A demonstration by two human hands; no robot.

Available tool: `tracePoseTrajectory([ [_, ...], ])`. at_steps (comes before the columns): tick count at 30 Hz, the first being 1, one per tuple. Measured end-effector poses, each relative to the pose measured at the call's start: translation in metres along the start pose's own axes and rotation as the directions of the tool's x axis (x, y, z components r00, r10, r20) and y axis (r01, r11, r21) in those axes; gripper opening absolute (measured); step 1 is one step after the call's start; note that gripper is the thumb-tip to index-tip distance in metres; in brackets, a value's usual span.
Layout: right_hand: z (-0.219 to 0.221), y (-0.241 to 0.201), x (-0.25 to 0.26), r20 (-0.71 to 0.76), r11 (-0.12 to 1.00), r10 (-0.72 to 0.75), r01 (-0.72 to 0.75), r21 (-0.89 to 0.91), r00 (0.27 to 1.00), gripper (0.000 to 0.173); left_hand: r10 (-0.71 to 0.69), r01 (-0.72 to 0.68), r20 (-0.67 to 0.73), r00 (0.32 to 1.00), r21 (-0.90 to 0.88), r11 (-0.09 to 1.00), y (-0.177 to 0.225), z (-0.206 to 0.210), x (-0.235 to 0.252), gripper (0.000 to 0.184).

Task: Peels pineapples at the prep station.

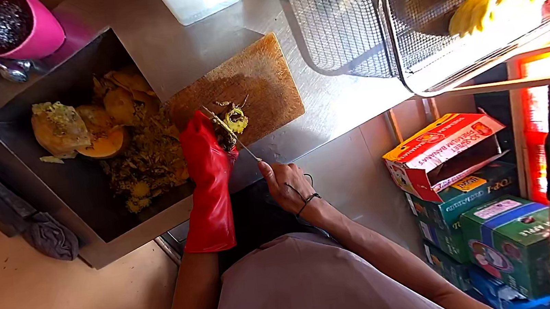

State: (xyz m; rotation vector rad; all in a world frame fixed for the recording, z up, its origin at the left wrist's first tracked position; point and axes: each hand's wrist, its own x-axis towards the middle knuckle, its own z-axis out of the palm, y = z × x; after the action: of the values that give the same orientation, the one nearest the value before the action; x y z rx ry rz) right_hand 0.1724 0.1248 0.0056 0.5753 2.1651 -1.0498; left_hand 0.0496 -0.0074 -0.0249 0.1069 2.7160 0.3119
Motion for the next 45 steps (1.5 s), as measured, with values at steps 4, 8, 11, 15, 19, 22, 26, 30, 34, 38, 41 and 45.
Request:
tracePoseTrajectory([
  [4, 0.001, -0.009, 0.010, -0.042, 1.000, -0.022, 0.023, 0.016, 0.999, 0.065, -0.016, 0.016, 0.003, 1.000, -0.053, 0.998, 0.001, 0.000, -0.002, 0.087],
  [8, 0.001, -0.016, 0.013, -0.083, 0.994, -0.076, 0.083, 0.075, 0.994, 0.069, -0.016, 0.015, -0.011, 1.000, -0.063, 0.998, 0.000, 0.002, -0.002, 0.093],
  [11, 0.001, -0.011, 0.009, -0.057, 0.999, -0.032, 0.034, 0.037, 0.998, 0.068, -0.038, 0.038, -0.010, 0.999, -0.018, 0.999, 0.002, 0.002, -0.003, 0.099],
  [15, 0.001, -0.011, 0.015, -0.014, 1.000, 0.003, -0.003, 0.029, 1.000, 0.066, -0.020, 0.019, -0.030, 0.999, -0.045, 0.999, -0.002, 0.007, -0.006, 0.098],
  [19, -0.004, -0.012, 0.015, -0.027, 0.997, -0.044, 0.045, 0.065, 0.999, 0.067, 0.060, -0.065, -0.038, 0.997, -0.119, 0.991, -0.008, 0.002, -0.024, 0.094],
  [22, -0.008, -0.002, 0.014, 0.048, 0.999, -0.004, 0.002, 0.043, 0.999, 0.067, 0.101, -0.107, -0.072, 0.992, -0.097, 0.989, -0.011, 0.007, -0.026, 0.094],
  [26, -0.004, -0.005, 0.019, -0.004, 0.990, -0.054, 0.054, 0.130, 0.999, 0.068, 0.085, -0.090, -0.073, 0.994, -0.066, 0.994, -0.006, 0.006, -0.025, 0.096],
  [30, -0.011, -0.004, 0.015, 0.079, 0.998, 0.024, -0.028, 0.059, 0.997, 0.068, 0.092, -0.096, -0.080, 0.993, -0.052, 0.994, -0.006, 0.007, -0.027, 0.098],
  [34, -0.008, -0.005, 0.018, 0.043, 0.993, -0.022, 0.017, 0.113, 0.999, 0.067, 0.108, -0.111, -0.092, 0.990, -0.034, 0.993, -0.007, 0.007, -0.028, 0.098],
  [38, -0.016, -0.006, 0.018, 0.095, 0.996, 0.017, -0.025, 0.086, 0.995, 0.068, 0.109, -0.117, -0.099, 0.989, -0.081, 0.990, -0.004, 0.004, -0.036, 0.102],
  [41, -0.016, -0.008, 0.018, 0.093, 0.987, 0.004, -0.019, 0.160, 0.996, 0.068, 0.082, -0.085, -0.102, 0.991, -0.024, 0.996, -0.005, 0.008, -0.029, 0.105],
  [45, -0.012, -0.007, 0.019, 0.072, 0.990, -0.007, -0.003, 0.140, 0.997, 0.068, 0.060, -0.061, -0.089, 0.994, -0.003, 0.998, -0.003, 0.007, -0.028, 0.109],
])
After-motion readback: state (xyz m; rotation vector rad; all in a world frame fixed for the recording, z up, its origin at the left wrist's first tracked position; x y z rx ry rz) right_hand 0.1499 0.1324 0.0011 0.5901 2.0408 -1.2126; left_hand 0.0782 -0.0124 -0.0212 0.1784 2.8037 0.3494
